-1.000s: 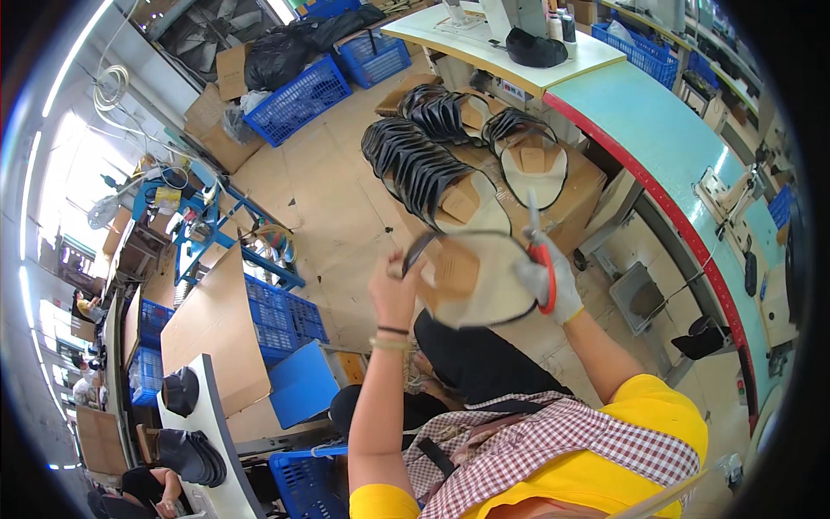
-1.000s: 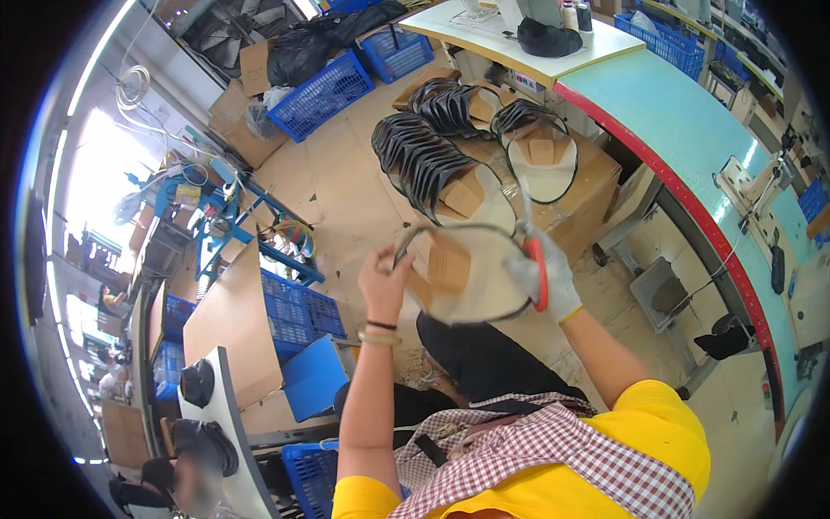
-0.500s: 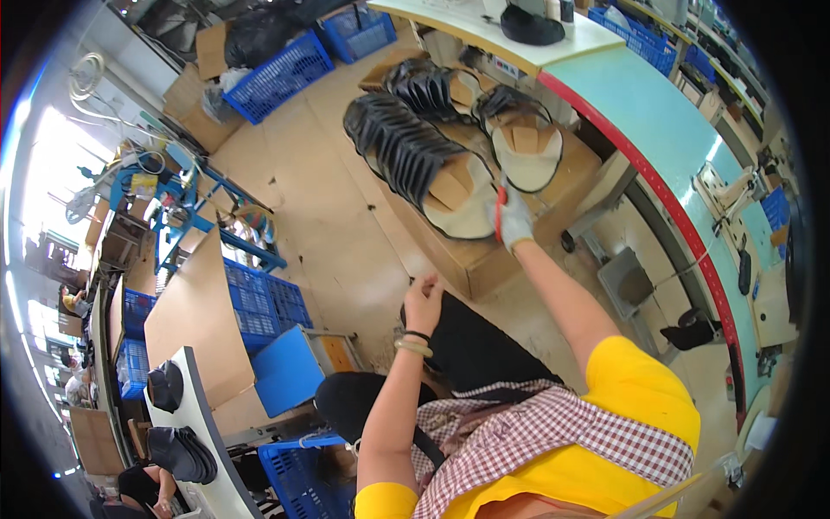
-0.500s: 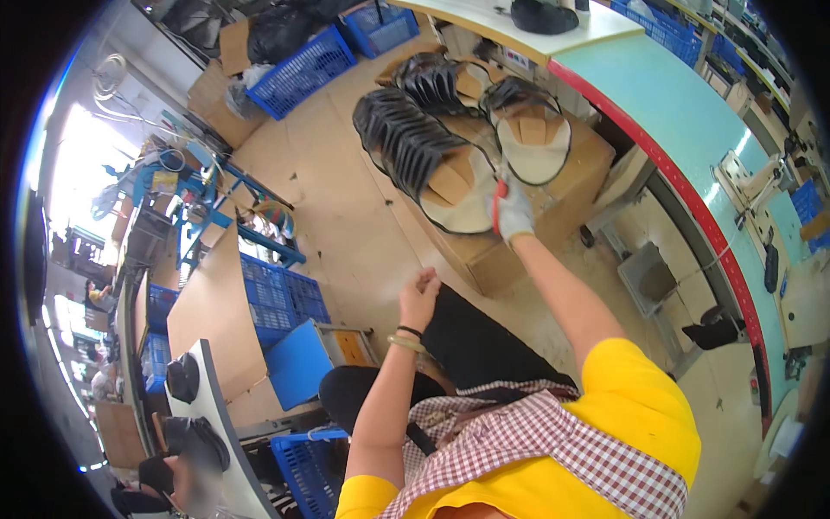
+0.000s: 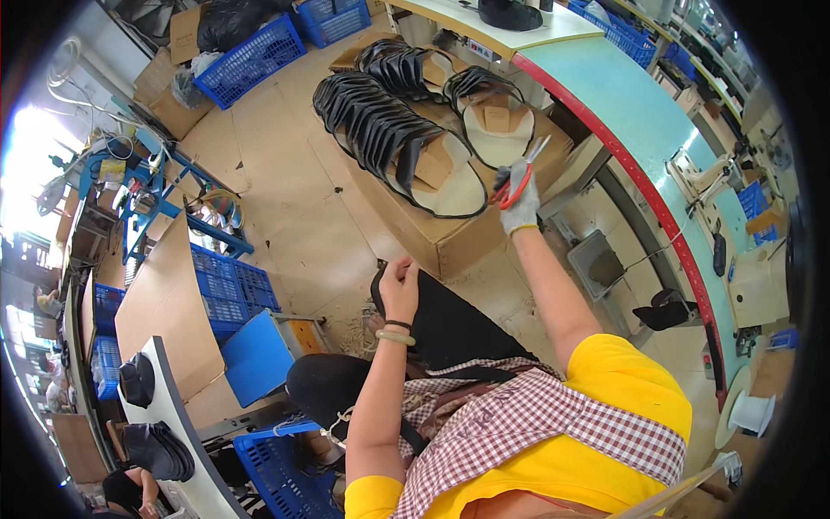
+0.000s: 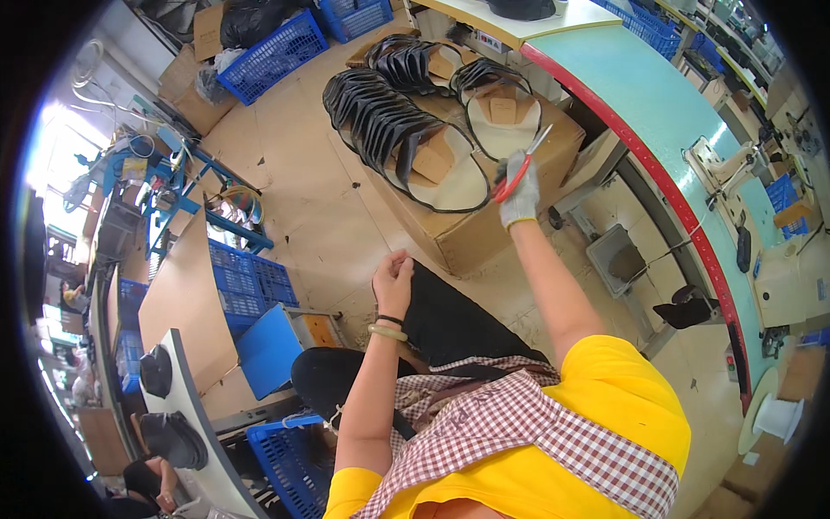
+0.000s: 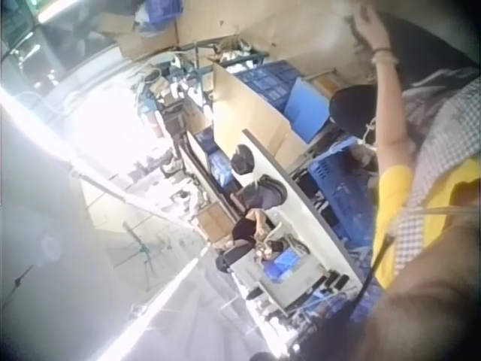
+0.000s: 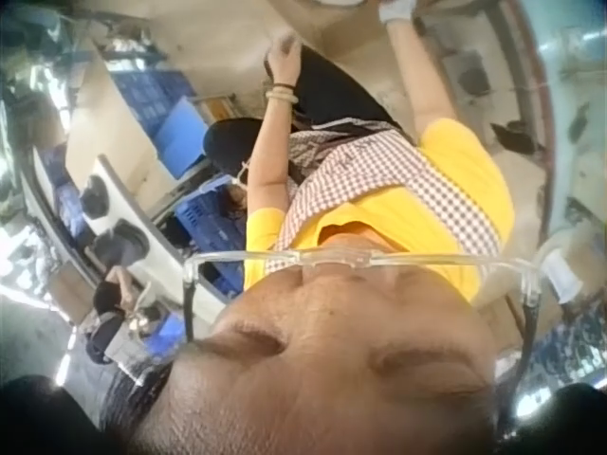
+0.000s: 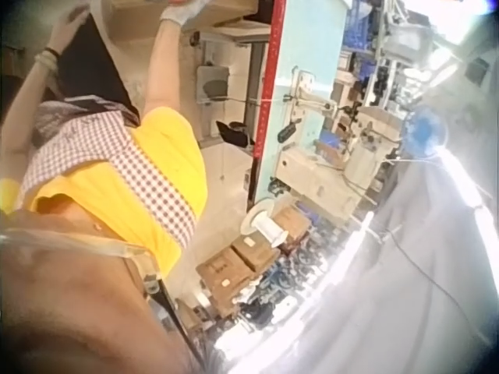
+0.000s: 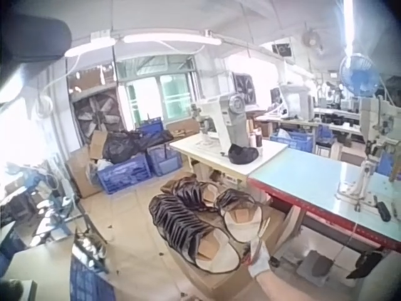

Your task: The recorder is using scissors to trim excess material from shoe components at a workstation in a manufacturing environment.

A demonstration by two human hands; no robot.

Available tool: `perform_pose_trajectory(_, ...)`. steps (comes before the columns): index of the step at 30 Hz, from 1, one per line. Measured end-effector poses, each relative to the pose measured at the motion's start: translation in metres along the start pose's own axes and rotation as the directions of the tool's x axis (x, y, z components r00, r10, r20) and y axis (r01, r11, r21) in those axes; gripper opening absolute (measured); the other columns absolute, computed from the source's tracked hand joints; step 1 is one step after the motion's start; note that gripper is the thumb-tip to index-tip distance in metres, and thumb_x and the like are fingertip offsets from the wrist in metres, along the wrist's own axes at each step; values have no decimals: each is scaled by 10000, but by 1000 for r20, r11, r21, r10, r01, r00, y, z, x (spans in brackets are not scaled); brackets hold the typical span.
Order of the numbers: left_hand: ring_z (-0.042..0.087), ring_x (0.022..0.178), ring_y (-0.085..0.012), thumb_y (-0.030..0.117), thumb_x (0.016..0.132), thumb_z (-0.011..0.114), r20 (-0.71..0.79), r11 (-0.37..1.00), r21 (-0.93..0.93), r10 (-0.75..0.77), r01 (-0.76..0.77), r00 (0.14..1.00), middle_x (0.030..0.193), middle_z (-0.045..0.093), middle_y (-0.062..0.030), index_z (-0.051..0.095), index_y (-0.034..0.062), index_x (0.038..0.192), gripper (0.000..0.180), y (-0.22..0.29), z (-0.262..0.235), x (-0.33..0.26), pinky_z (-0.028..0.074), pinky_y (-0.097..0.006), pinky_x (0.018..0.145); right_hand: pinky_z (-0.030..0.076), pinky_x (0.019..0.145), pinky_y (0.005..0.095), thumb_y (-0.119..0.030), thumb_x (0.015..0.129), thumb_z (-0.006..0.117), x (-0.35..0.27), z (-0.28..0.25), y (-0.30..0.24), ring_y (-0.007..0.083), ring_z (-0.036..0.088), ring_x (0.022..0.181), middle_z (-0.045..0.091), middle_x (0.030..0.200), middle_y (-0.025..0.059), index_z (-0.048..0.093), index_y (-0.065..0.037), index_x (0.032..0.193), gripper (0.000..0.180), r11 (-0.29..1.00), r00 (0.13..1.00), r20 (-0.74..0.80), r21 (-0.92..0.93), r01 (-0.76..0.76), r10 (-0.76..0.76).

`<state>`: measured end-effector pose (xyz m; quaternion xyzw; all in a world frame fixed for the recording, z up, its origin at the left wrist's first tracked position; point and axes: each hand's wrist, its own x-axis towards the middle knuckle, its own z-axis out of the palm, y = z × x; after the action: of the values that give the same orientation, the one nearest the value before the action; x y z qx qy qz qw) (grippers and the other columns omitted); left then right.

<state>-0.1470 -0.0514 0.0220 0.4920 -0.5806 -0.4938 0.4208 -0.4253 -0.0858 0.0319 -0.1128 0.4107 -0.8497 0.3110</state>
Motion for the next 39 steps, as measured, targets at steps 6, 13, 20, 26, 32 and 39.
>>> perform_pose_trajectory(6,632,861,-145,101,920,573,256,958,-181,-174,223,951,1073,617,-120,526,-46,1197,317,14,10,-21,539,-252,710,512,616,386,-502,882,576,-61,57,-10,253,603,732,608,911,111,512,-82,992,438,884,930,233,312,-348,284)
perform_pose_trajectory(13,610,856,-140,97,932,545,168,890,-454,113,-25,979,1152,555,-124,354,20,1355,471,45,-3,-48,535,-265,708,519,896,426,-515,910,503,-155,98,-19,291,610,981,610,1035,153,482,-31,1249,591,522,472,774,218,-824,421)
perform_pose_trajectory(20,470,516,-75,173,962,491,-245,953,-301,-119,41,962,587,499,7,607,38,844,214,20,-73,-89,347,-227,465,565,701,355,-521,889,536,-175,106,-9,261,626,776,597,926,113,475,-24,1213,596,522,450,692,123,-844,564)
perform_pose_trajectory(26,419,1208,-398,367,866,577,-254,654,756,251,30,934,1259,478,-238,670,79,1015,336,7,-136,-121,352,-491,984,461,514,262,-549,924,444,-188,79,10,157,511,613,522,798,53,465,-53,1165,552,671,449,542,-328,-665,710)
perform_pose_trajectory(32,461,1231,-335,132,788,658,-306,751,646,417,-134,856,1240,550,-138,722,123,880,112,33,-159,-174,300,-514,1056,417,525,195,-456,917,543,-188,32,30,93,439,636,428,786,-10,422,-34,1310,590,522,310,575,-248,-816,757)
perform_pose_trajectory(39,615,934,-354,122,815,597,-915,853,252,57,457,399,1041,641,-219,621,-19,1081,302,-63,-281,-318,486,-407,835,426,535,181,-361,947,539,-179,33,33,73,458,643,477,830,13,434,35,1301,542,584,368,515,-358,-729,774)
